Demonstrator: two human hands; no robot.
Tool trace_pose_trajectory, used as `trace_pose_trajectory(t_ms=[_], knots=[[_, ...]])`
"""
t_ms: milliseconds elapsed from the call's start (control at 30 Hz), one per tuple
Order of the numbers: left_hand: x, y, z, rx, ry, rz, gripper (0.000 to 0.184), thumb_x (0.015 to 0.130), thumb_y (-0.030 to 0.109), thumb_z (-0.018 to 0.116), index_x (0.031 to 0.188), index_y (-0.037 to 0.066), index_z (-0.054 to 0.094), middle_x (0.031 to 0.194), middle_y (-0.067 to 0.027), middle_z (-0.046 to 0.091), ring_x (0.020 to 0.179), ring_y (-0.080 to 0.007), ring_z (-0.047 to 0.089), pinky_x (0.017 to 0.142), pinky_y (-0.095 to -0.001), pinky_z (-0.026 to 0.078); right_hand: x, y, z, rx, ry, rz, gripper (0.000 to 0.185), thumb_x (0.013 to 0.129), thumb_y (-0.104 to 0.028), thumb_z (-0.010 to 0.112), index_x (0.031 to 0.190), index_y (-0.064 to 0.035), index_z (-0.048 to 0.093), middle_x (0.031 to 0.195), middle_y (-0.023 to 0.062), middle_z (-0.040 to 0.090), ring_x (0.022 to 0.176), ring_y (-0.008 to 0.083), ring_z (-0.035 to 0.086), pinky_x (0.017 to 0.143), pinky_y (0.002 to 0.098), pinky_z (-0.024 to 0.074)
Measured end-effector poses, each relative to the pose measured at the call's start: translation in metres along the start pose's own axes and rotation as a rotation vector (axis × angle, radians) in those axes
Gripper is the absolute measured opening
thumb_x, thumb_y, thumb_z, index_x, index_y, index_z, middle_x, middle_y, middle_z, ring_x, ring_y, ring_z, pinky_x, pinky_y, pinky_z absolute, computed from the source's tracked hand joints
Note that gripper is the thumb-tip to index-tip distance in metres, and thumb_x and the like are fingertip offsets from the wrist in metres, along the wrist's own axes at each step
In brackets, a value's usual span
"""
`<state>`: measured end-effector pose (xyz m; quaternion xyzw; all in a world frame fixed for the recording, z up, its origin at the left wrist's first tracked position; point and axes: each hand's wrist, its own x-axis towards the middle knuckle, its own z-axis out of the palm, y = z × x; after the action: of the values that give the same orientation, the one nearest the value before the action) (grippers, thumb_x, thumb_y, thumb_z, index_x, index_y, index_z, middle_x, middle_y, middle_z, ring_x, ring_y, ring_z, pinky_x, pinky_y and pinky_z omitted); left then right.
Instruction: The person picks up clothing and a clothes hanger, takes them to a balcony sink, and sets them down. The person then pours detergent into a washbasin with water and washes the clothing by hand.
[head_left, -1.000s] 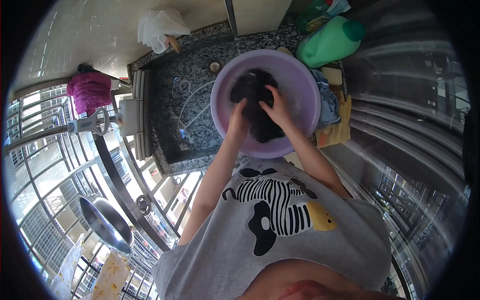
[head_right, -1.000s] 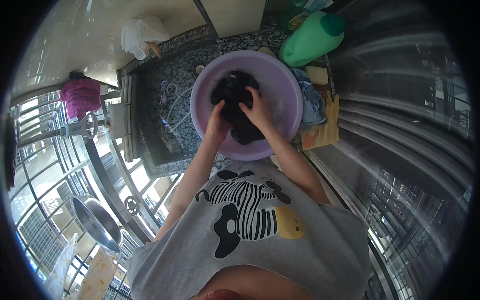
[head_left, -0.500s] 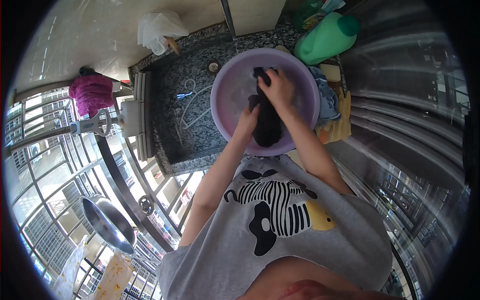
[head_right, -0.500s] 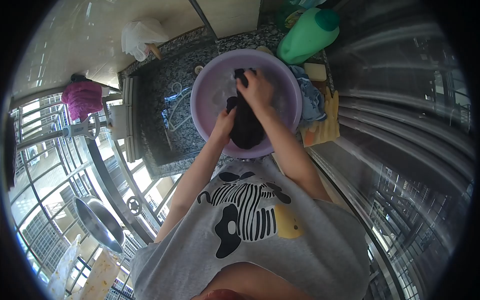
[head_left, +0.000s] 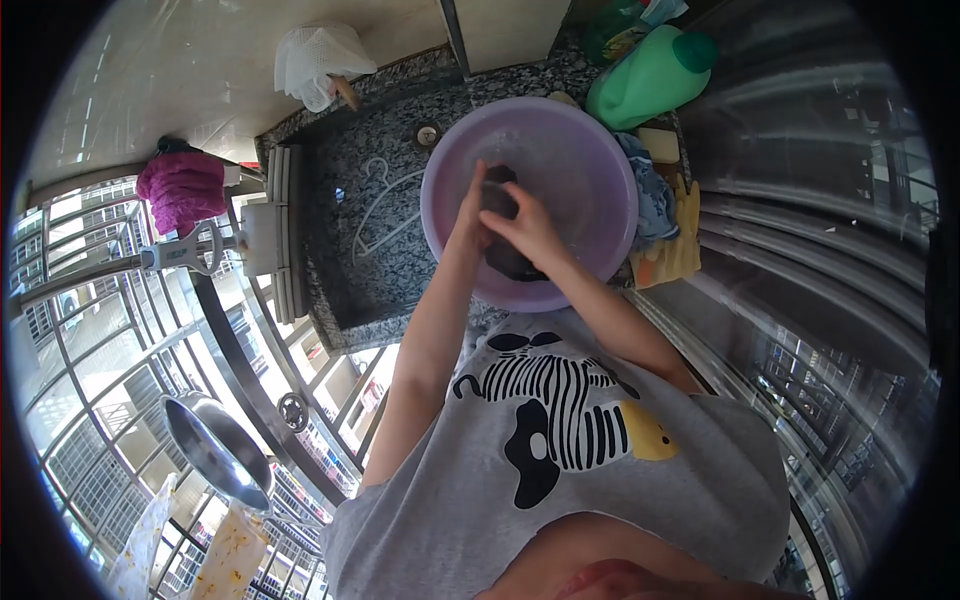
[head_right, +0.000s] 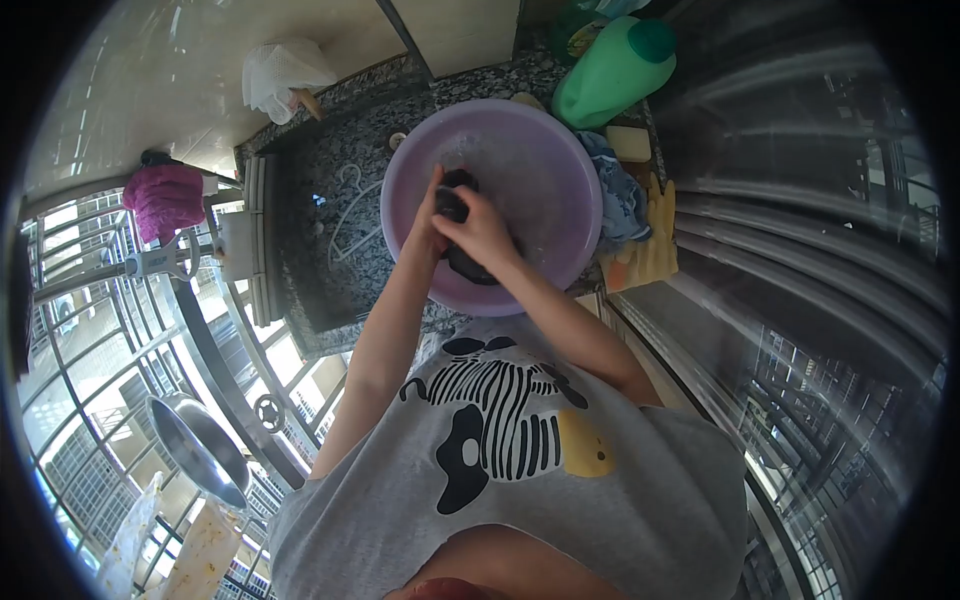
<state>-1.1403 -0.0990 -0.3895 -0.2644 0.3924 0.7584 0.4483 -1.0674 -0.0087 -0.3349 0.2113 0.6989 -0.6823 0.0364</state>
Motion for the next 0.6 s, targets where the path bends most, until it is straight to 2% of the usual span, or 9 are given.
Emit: trace_pose_trajectory(t_ms=[33, 100, 233, 333, 367, 433, 533, 567, 600], knots=[[0.027, -0.007, -0.025, -0.052, -0.241, -0.042, 0.059, 0.096, 0.06, 0.048, 0.119, 0.007, 0.062, 0.102, -0.0077, 0.067, 0.097, -0.0239, 0.066, 0.085, -0.0368, 0.054, -0.002, -0.001, 0.01, -0.269, 0.045, -0.18, 0.044, 0.078, -0.024, 0.078, 0.115, -0.0031, 0.064, 0.106, 0.0194, 0.067, 0.099, 0.0311, 0.066, 0.086, 0.0365, 0.0505], [0.085, -0.044, -0.066, -0.344, -0.702, -0.04, 0.058, 0.098, 0.055, 0.049, 0.125, 0.005, 0.059, 0.113, -0.0113, 0.064, 0.107, -0.0244, 0.062, 0.091, -0.0367, 0.051, -0.002, -0.022, 0.018, -0.507, 0.233, -0.235, 0.035, 0.076, -0.025, 0.078, 0.101, -0.0028, 0.069, 0.1, 0.0164, 0.067, 0.094, 0.0345, 0.066, 0.081, 0.0407, 0.0521], [0.004, -0.035, 0.007, -0.053, 0.132, 0.054, 0.05, 0.099, 0.051, 0.05, 0.112, 0.005, 0.065, 0.099, -0.0101, 0.067, 0.096, -0.0267, 0.066, 0.081, -0.0357, 0.054, 0.042, -0.016, -0.003, -0.699, 0.376, -0.244, 0.027, 0.078, -0.028, 0.074, 0.092, -0.0053, 0.072, 0.092, 0.0131, 0.067, 0.085, 0.0338, 0.066, 0.073, 0.043, 0.0529], [-0.021, -0.026, 0.018, 0.468, 0.187, 0.057, 0.05, 0.102, 0.038, 0.045, 0.133, -0.001, 0.053, 0.12, -0.0169, 0.063, 0.113, -0.0265, 0.061, 0.094, -0.0396, 0.047, 0.054, 0.007, -0.033, -0.899, 0.395, -0.131, 0.016, 0.08, -0.026, 0.07, 0.082, -0.0105, 0.073, 0.094, 0.0114, 0.064, 0.098, 0.0304, 0.063, 0.08, 0.0455, 0.0516], [-0.026, -0.021, 0.011, 0.74, 0.087, 0.154, 0.055, 0.101, 0.035, 0.048, 0.141, -0.002, 0.043, 0.134, -0.0221, 0.053, 0.121, -0.033, 0.056, 0.099, -0.0415, 0.045, 0.05, 0.014, -0.047, -1.054, 0.346, -0.12, 0.018, 0.08, -0.026, 0.07, 0.086, -0.0098, 0.073, 0.1, 0.0118, 0.063, 0.103, 0.0311, 0.06, 0.083, 0.0465, 0.0501], [-0.043, -0.012, 0.007, 1.2, 0.124, 0.466, 0.059, 0.096, 0.028, 0.054, 0.145, -0.002, 0.038, 0.142, -0.0242, 0.045, 0.127, -0.0372, 0.05, 0.103, -0.0442, 0.042, 0.042, 0.024, -0.076, -1.363, 0.24, -0.1, 0.022, 0.081, -0.026, 0.069, 0.095, -0.0083, 0.072, 0.113, 0.0128, 0.061, 0.114, 0.0324, 0.055, 0.089, 0.0486, 0.0471], [-0.046, -0.027, -0.004, 1.757, 0.211, 0.85, 0.069, 0.087, 0.018, 0.063, 0.147, 0.001, 0.035, 0.148, -0.0256, 0.037, 0.133, -0.0414, 0.041, 0.106, -0.0485, 0.039, 0.026, 0.037, -0.08, -1.486, 0.329, -0.309, 0.048, 0.082, -0.031, 0.069, 0.123, -0.0062, 0.061, 0.132, 0.0157, 0.051, 0.128, 0.037, 0.042, 0.099, 0.0531, 0.0405], [-0.039, -0.035, -0.008, 1.923, 0.245, 0.969, 0.073, 0.083, 0.014, 0.066, 0.148, 0.002, 0.035, 0.148, -0.0258, 0.035, 0.135, -0.0424, 0.039, 0.107, -0.05, 0.038, 0.015, 0.032, -0.076, -1.37, 0.221, -0.391, 0.067, 0.084, -0.035, 0.068, 0.142, -0.0133, 0.043, 0.139, 0.0172, 0.047, 0.13, 0.0396, 0.04, 0.101, 0.056, 0.0389], [-0.03, -0.041, -0.013, 1.99, 0.238, 0.959, 0.074, 0.083, 0.015, 0.066, 0.149, 0.005, 0.034, 0.149, -0.0262, 0.034, 0.137, -0.0431, 0.035, 0.108, -0.0504, 0.036, 0.016, 0.04, -0.072, -1.391, 0.14, -0.426, 0.067, 0.084, -0.034, 0.069, 0.143, -0.016, 0.042, 0.14, 0.0171, 0.046, 0.13, 0.0404, 0.04, 0.102, 0.0572, 0.0383]])
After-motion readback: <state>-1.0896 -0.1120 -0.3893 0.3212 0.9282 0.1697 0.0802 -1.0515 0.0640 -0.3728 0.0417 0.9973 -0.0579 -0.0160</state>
